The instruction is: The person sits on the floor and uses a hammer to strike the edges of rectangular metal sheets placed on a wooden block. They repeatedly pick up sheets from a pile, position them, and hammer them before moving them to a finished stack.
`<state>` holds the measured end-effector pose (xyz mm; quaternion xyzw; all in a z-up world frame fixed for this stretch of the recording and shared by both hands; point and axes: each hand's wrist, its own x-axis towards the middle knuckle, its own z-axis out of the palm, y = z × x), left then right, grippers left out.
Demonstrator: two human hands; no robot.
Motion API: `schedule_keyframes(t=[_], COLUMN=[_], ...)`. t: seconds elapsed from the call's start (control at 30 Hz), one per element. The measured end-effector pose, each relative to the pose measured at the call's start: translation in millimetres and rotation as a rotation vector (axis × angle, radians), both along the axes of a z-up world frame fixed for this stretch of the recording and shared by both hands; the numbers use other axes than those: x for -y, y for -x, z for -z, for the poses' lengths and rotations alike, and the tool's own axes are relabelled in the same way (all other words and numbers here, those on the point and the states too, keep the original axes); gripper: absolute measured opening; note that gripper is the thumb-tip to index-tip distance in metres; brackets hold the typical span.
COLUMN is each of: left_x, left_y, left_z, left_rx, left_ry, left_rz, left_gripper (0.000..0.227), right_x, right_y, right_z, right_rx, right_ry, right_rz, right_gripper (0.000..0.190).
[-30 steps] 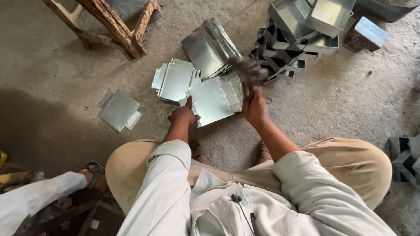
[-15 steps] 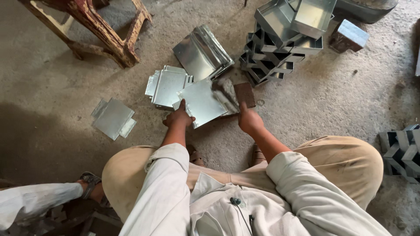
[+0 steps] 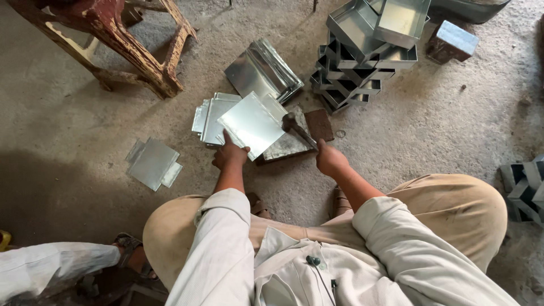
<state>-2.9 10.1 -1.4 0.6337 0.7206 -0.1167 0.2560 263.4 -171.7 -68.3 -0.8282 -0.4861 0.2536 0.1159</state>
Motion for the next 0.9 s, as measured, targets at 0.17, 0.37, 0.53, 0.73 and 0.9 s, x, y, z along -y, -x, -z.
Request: schedule_keyframes(t=[0.17, 0.37, 0.53, 0.73, 0.9], left_x=[-36.9, -66.3, -62.4, -86.2, -93.7], left_y=[26.0, 43.4, 51.9, 91.7, 150.5], left_z=[59.8, 91.3, 68.9, 49.9, 42.2], left_rx=[0.364, 1.032, 1.347, 1.403, 1.556], left_ry=[-0.179, -0.047, -0.097, -0.573, -0.564], left_rz=[-0.291, -0.688, -0.791, -0.972, -1.421], left_gripper=[0.073, 0.026, 0.015, 0.018, 0.028], right_x=[-7.9, -16.2, -25.4, -27.2, -33.6], right_y=[-15.4, -7.4, -0.5, 1.5, -3.3], right_z=[19.4, -12.3, -16.9, -18.9, -10.9], right_rx=[-0.176, -0.379, -0.306, -0.299, -0.295], right_ry=[-0.089, 0.14, 0.151, 0.156, 0.169], right_rz=[0.018, 0.199, 0.105, 0.077, 0.086], right_gripper=[0.033, 0.041, 0.044, 0.035, 0.03])
